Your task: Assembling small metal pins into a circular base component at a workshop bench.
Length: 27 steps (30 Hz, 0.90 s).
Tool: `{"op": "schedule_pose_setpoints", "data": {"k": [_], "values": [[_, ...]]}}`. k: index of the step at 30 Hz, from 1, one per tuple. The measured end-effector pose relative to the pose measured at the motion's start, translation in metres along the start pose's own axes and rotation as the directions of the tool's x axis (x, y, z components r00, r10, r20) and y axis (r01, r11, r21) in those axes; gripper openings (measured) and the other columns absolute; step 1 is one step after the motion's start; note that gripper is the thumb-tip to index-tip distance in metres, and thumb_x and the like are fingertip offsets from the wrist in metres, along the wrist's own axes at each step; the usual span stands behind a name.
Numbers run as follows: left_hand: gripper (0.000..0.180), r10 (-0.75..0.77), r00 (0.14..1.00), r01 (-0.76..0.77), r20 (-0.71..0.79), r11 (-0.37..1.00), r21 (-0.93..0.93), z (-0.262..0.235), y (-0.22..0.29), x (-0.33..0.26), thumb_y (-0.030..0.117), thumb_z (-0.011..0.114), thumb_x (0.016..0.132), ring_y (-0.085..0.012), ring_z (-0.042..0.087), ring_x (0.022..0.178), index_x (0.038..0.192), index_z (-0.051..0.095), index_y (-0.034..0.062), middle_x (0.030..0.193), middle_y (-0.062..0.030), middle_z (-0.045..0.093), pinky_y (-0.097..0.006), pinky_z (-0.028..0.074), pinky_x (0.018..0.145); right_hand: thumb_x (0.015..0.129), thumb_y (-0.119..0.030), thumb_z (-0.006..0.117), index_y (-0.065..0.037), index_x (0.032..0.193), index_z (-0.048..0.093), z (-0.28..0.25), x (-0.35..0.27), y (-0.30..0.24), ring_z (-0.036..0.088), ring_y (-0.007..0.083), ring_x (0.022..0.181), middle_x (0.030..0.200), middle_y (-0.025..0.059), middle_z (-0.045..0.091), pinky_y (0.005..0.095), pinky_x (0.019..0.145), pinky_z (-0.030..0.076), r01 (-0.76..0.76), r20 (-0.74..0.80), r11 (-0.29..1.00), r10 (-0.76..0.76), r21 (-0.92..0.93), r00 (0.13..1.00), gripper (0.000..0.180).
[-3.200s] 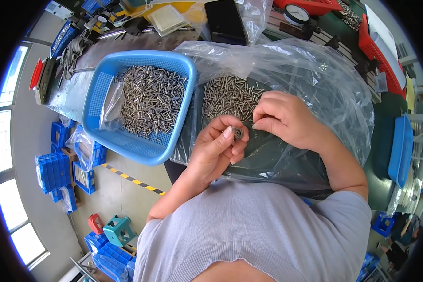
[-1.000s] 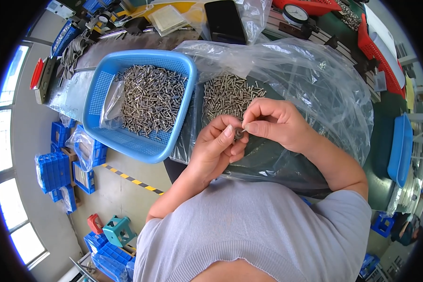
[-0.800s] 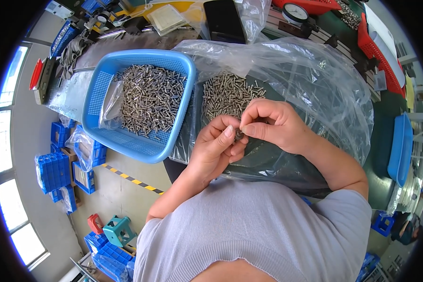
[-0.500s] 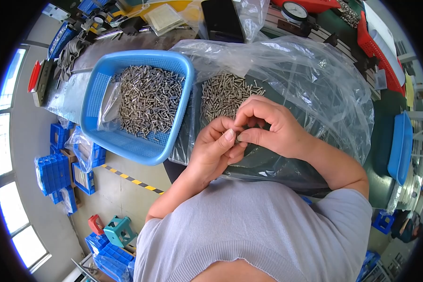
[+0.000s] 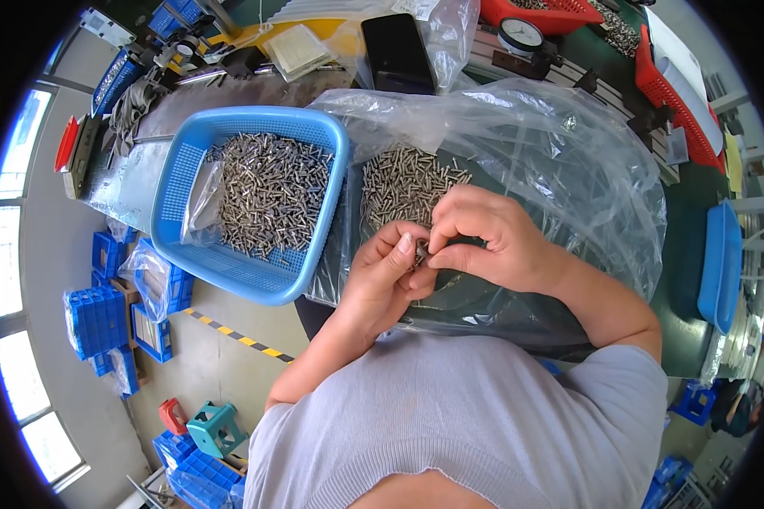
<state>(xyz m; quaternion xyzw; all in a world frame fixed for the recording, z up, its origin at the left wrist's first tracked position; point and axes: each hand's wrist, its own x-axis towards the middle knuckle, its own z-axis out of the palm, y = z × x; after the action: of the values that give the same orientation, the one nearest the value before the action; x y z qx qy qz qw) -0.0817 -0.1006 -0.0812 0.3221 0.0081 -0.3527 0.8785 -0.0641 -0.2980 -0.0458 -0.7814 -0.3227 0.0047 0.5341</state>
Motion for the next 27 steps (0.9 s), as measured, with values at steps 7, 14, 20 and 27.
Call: {"op": "schedule_pose_setpoints", "data": {"k": [7, 14, 20, 27], "values": [[0.020, 0.043, 0.998, -0.038, 0.042, 0.993, -0.115, -0.003, 0.002, 0.003, 0.023, 0.052, 0.096, -0.0087, 0.038, 0.063, 0.105, 0.054, 0.0052, 0.091, -0.0089, 0.055, -0.021, 0.031, 0.052, 0.075, -0.005, 0.067, -0.003, 0.084, 0.060, -0.031, 0.003, 0.001, 0.056, 0.0237, 0.070, 0.077, 0.0079, 0.056, 0.0317, 0.060, 0.044, -0.178, 0.000, 0.930, 0.188, -0.320, 0.982, 0.011], [0.024, 0.103, 0.985, -0.050, 0.139, 0.940, -0.339, -0.018, 0.003, 0.006, 0.023, 0.047, 0.097, -0.0092, 0.040, 0.066, 0.111, 0.052, 0.0041, 0.097, -0.0109, 0.052, -0.020, 0.034, 0.051, 0.070, -0.011, 0.070, -0.006, 0.081, 0.064, -0.006, -0.001, -0.002, 0.056, 0.0270, 0.074, 0.075, 0.0075, 0.056, 0.0369, 0.065, 0.045, -0.003, 0.351, 0.983, 0.068, -0.183, 0.934, 0.013], [0.028, 0.147, 0.973, -0.057, 0.179, 0.901, -0.429, -0.024, 0.002, 0.009, 0.025, 0.047, 0.097, -0.0104, 0.040, 0.067, 0.115, 0.051, 0.0040, 0.096, -0.0107, 0.050, -0.021, 0.035, 0.050, 0.071, -0.015, 0.063, -0.009, 0.077, 0.060, 0.033, -0.009, 0.003, 0.057, 0.0238, 0.073, 0.076, 0.0049, 0.055, 0.0361, 0.065, 0.048, 0.247, 0.287, 0.911, -0.152, -0.330, 0.946, 0.010], [0.025, 0.121, 0.983, -0.050, 0.140, 0.903, -0.427, -0.018, 0.001, 0.004, 0.025, 0.047, 0.097, -0.0127, 0.042, 0.069, 0.112, 0.051, 0.0047, 0.094, -0.0113, 0.050, -0.024, 0.037, 0.055, 0.070, -0.011, 0.065, -0.006, 0.075, 0.056, 0.026, -0.009, -0.001, 0.056, 0.0247, 0.071, 0.074, 0.0058, 0.054, 0.0371, 0.064, 0.047, 0.227, 0.312, 0.939, -0.141, -0.258, 0.940, 0.011]]}}
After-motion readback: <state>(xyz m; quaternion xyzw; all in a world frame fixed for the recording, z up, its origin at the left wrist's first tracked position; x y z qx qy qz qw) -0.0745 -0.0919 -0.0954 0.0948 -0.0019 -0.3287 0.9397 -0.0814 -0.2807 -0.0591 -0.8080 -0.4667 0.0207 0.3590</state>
